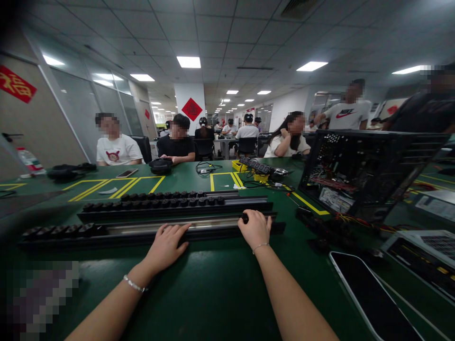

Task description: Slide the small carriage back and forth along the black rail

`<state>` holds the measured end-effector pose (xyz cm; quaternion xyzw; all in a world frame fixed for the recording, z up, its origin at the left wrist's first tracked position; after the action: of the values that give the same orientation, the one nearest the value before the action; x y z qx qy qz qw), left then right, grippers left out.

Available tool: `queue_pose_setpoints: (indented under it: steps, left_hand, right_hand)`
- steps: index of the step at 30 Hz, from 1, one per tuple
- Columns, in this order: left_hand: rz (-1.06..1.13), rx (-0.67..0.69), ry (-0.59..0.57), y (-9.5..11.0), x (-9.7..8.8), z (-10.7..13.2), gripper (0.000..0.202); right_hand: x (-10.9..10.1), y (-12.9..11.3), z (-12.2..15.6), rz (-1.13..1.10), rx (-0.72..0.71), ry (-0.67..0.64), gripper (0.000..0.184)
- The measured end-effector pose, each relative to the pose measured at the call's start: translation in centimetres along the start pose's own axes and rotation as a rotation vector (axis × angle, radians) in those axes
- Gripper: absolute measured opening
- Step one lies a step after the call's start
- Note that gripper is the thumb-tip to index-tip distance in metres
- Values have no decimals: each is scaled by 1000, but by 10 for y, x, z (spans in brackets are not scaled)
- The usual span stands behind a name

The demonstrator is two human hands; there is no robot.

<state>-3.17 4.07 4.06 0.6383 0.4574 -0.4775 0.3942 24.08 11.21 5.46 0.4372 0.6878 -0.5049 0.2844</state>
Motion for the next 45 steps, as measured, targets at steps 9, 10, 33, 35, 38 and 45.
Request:
queue_pose_setpoints:
  steps: [9, 10, 33, 35, 38, 45]
  left_hand:
    - [-13, -8, -3, 1, -1, 0, 50]
    - [-15, -7, -4, 1, -2, 0, 50]
    - [-105, -224, 123, -32, 0, 1, 53]
    - [-106, -229, 121, -32, 1, 1, 53]
    - [-115, -238, 119, -32, 2, 1, 54]
    - [-109, -244, 105, -31, 1, 1, 54]
  right_hand:
    - [-5, 8, -2, 23, 38, -5, 27]
    - [-5, 9, -2, 26, 39, -4, 27]
    - [-6, 15, -6, 37, 87, -25, 40]
    - [-6, 19, -7, 42, 103, -32, 40]
    - [-6, 24, -8, 71, 135, -35, 42]
    - [-8, 28, -8, 69, 159, -57, 42]
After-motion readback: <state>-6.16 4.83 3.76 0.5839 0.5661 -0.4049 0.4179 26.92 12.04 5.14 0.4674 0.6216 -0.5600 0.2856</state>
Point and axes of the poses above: each hand's wrist, its own z-axis away from the middle knuckle, its own x-axis out of the palm, y = z × x, the point moved 5 cm from there along -z, towards the middle knuckle, and after that the axes turned 8 degrees about -y, right-handed, at the moved point
